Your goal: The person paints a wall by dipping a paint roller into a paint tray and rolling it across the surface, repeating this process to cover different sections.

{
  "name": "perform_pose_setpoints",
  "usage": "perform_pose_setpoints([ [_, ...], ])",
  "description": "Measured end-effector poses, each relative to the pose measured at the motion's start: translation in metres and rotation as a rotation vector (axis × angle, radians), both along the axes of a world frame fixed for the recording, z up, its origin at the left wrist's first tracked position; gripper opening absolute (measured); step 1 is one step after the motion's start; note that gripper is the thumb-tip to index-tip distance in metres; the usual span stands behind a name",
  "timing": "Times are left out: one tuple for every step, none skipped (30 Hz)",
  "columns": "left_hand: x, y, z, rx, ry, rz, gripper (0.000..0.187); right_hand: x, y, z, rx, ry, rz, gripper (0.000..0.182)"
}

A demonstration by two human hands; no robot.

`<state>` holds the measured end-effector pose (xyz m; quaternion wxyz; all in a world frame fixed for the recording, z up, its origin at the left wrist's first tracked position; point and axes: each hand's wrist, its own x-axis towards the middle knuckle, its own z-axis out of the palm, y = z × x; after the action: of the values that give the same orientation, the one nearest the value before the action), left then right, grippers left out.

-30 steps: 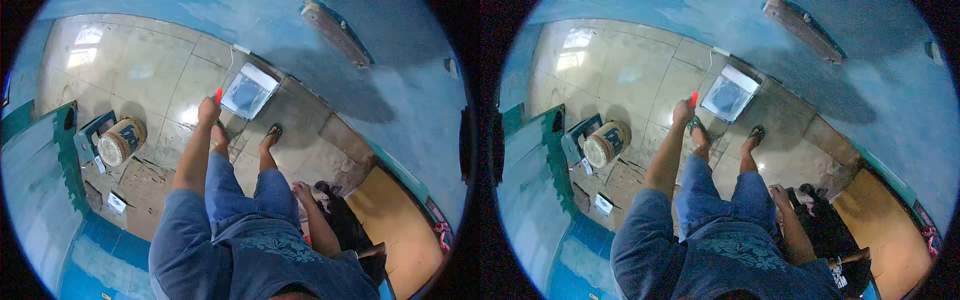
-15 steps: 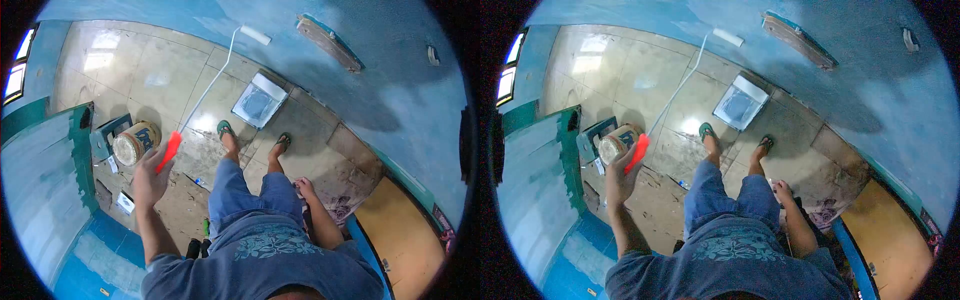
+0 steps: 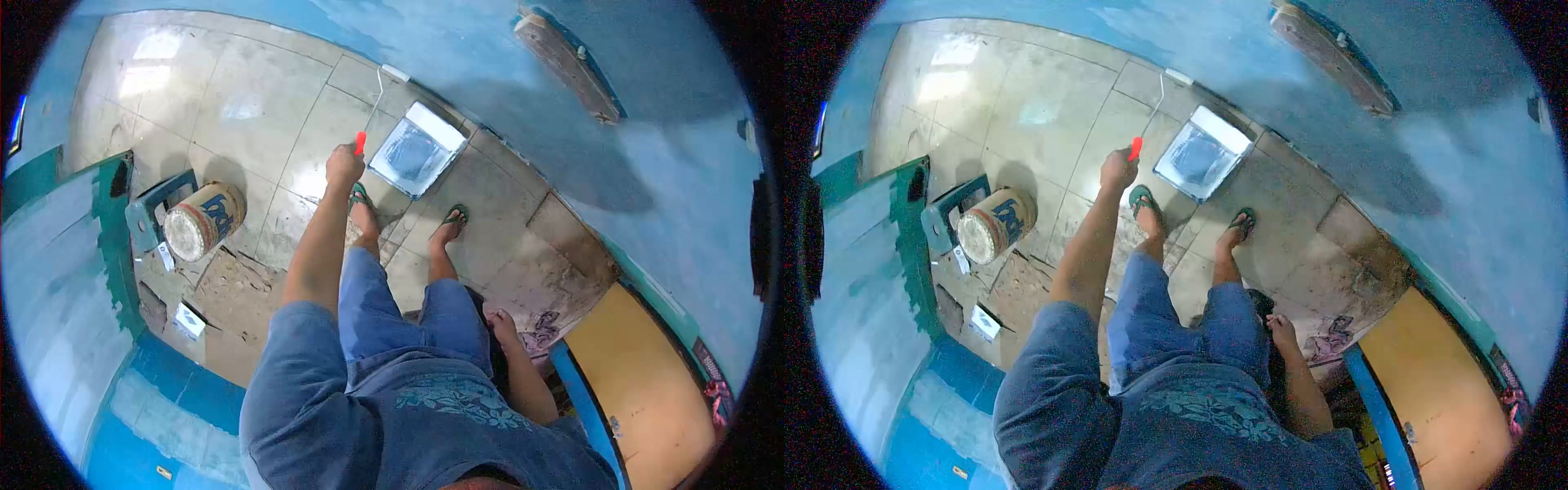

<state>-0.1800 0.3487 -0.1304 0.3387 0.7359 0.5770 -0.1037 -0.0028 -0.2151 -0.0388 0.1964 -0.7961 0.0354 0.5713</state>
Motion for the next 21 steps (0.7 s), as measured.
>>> perform_pose_setpoints([
  [-0.003,0.002,0.013,-0.015,0.012,0.001,0.025,0.0,0.006,0.0,0.012,-0.006,-0.004,0.018],
  [-0.018,0.003,0.017,-0.014,-0.028,-0.023,0.029,0.0,0.011,0.001,0.019,-0.002,0.001,0.018],
  [-0.034,0.001,0.034,0.056,-0.067,-0.002,0.032,0.001,0.026,0.009,-0.014,0.01,0.019,0.018],
  [-0.05,-0.002,0.058,0.124,-0.108,0.016,0.034,0.002,0.038,0.013,-0.048,0.02,0.033,0.019],
  [-0.064,0.003,0.094,0.103,-0.096,-0.04,0.039,0.005,0.046,0.011,-0.046,0.017,0.029,0.019],
  [-0.079,0.008,0.135,0.053,-0.135,-0.01,0.042,0.008,0.05,0.005,-0.039,0.036,0.033,0.019],
  [-0.093,0.01,0.161,0.082,-0.129,-0.005,0.044,0.01,0.054,0.001,-0.034,0.056,0.037,0.019],
  [-0.103,0.014,0.191,0.066,-0.142,0.0,0.045,0.009,0.063,0.003,0.044,0.012,0.065,0.019],
  [-0.106,0.019,0.22,0.077,-0.157,-0.006,0.044,0.008,0.066,0.0,0.041,0.014,0.066,0.019],
  [-0.106,0.026,0.237,0.079,-0.117,-0.022,0.044,0.008,0.069,-0.006,0.031,0.004,0.074,0.02],
  [-0.107,0.03,0.244,0.084,-0.077,-0.04,0.044,0.007,0.072,-0.011,0.024,-0.006,0.081,0.02],
  [-0.106,0.034,0.237,0.083,-0.074,-0.036,0.044,0.006,0.079,-0.01,0.022,-0.003,0.084,0.02],
  [-0.101,0.04,0.22,0.095,-0.036,-0.073,0.044,0.004,0.086,-0.008,0.027,0.005,0.087,0.021],
  [-0.097,0.046,0.199,0.104,0.0,-0.109,0.043,0.003,0.092,-0.005,0.029,0.012,0.089,0.022],
  [-0.095,0.049,0.163,0.16,-0.037,-0.133,0.042,0.002,0.092,-0.005,0.023,0.01,0.092,0.022],
  [-0.092,0.052,0.124,0.216,-0.076,-0.156,0.04,0.001,0.087,-0.007,0.0,0.039,0.067,0.023],
  [-0.078,0.055,0.097,0.155,-0.051,-0.087,0.038,0.001,0.085,-0.009,-0.021,0.067,0.042,0.024],
  [-0.073,0.059,0.053,0.156,-0.049,-0.073,0.036,-0.001,0.089,-0.003,-0.029,0.062,0.043,0.024],
  [-0.066,0.065,0.022,0.134,-0.061,-0.081,0.035,-0.003,0.093,0.009,-0.054,0.045,0.038,0.023],
  [-0.053,0.071,0.004,0.069,0.014,-0.094,0.032,-0.004,0.099,0.016,-0.076,0.027,0.033,0.023],
  [-0.048,0.073,-0.015,0.062,0.011,-0.09,0.032,-0.005,0.097,0.018,-0.082,0.024,0.036,0.023],
])
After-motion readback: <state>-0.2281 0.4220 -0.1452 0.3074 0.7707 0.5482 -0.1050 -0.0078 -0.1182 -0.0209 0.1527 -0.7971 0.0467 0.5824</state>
